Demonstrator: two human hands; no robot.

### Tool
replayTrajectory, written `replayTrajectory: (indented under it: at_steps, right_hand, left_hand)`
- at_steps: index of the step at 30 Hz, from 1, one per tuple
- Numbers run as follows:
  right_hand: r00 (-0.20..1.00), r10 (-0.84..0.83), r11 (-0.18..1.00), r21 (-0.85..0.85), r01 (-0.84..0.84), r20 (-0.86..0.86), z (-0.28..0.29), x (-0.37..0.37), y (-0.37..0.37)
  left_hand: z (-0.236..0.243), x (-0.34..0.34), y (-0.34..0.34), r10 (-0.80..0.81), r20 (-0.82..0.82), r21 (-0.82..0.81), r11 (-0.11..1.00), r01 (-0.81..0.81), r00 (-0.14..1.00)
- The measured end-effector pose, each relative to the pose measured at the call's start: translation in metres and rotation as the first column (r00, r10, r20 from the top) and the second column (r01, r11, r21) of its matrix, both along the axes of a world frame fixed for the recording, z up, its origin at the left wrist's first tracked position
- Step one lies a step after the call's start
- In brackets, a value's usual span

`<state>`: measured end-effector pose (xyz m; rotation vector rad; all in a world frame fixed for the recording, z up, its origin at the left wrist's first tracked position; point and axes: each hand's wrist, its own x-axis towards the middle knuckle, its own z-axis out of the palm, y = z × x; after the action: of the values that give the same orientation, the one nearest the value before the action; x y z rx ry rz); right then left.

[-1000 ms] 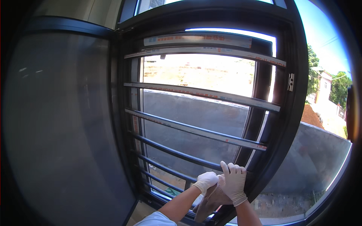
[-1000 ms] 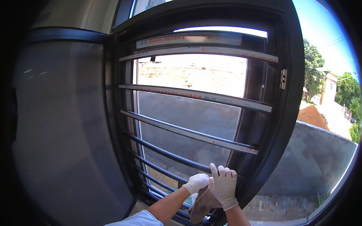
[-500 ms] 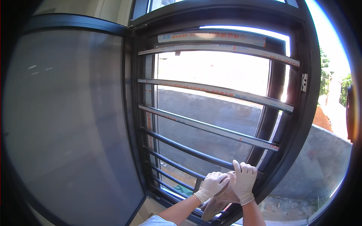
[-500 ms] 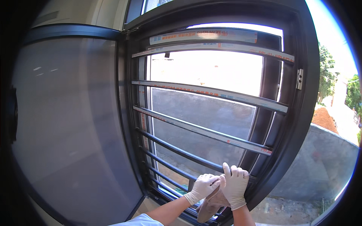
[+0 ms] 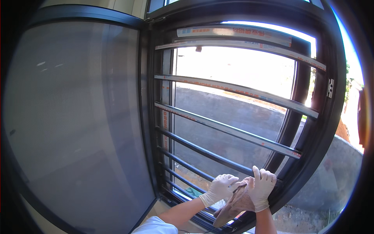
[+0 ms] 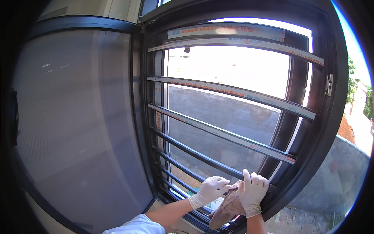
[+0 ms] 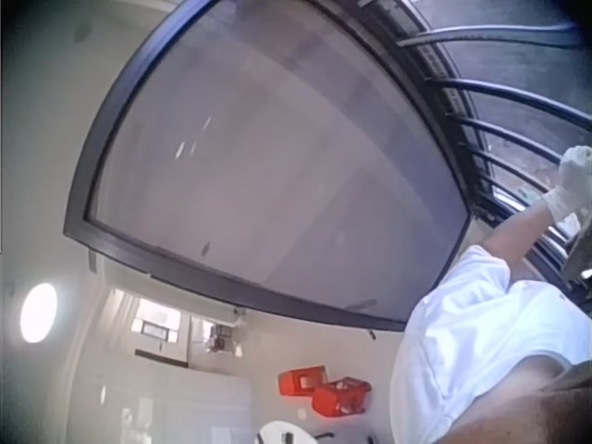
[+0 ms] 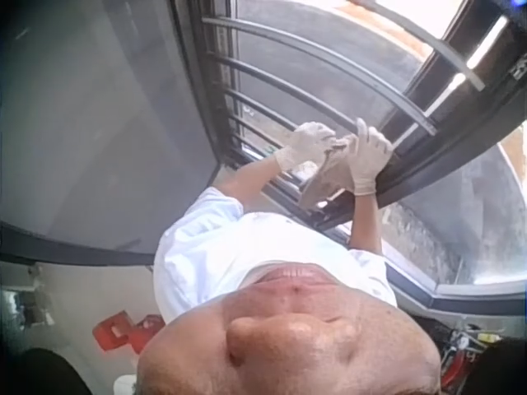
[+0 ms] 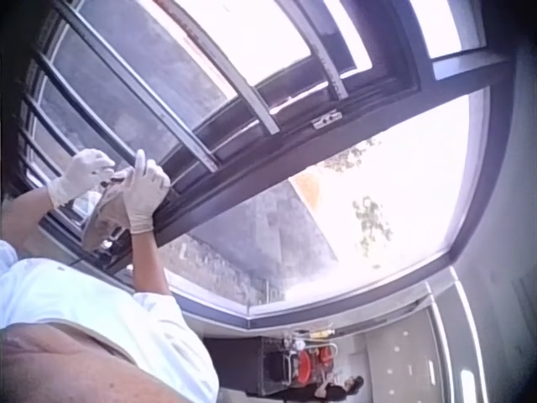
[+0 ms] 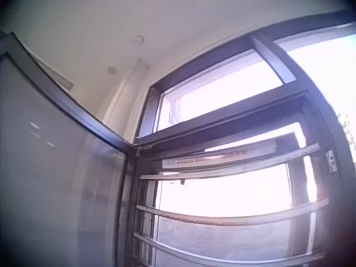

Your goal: Repairing or cleaning a window frame by removing protective film and using a scraper.

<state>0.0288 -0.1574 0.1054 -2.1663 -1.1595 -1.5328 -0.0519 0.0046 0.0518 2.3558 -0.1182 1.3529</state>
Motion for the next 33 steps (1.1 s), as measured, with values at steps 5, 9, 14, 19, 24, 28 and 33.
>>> replayTrajectory:
  at_steps: [5,9,14,19,24,28,33]
  right_hand:
    - [0.999,-0.01,0.999,0.046,0.008,0.047,-0.004,0.006,0.005]
    - [0.997,-0.056,0.994,0.102,0.049,0.061,-0.005,0.009,0.002]
    - [0.997,-0.002,0.993,0.121,-0.008,0.075,-0.002,0.008,0.012]
    - [0.993,-0.028,0.99,0.137,0.012,0.118,-0.002,0.011,0.008]
    - [0.992,-0.056,0.993,0.114,0.043,0.112,-0.003,0.012,0.002]
    - [0.992,-0.039,0.993,0.111,0.026,0.119,-0.006,0.012,0.007]
    - [0.996,-0.045,0.997,0.061,0.04,0.082,-0.002,0.008,0.003]
  left_hand:
    - [0.078,-0.048,0.053,0.075,0.215,0.508,0.843,-0.177,0.974]
    - [0.155,-0.056,0.103,0.117,0.359,0.274,0.935,-0.224,0.926]
    - [0.244,-0.064,0.122,0.12,0.501,0.282,0.913,-0.293,0.857]
    - [0.315,-0.036,0.054,-0.048,0.555,0.455,0.854,-0.254,0.831]
    - [0.371,0.014,-0.028,-0.34,0.635,0.635,0.741,-0.217,0.694]
    - [0.401,0.049,-0.071,-0.367,0.584,0.662,0.732,-0.162,0.724]
    - [0.417,0.083,-0.101,-0.247,0.551,0.611,0.77,-0.185,0.797]
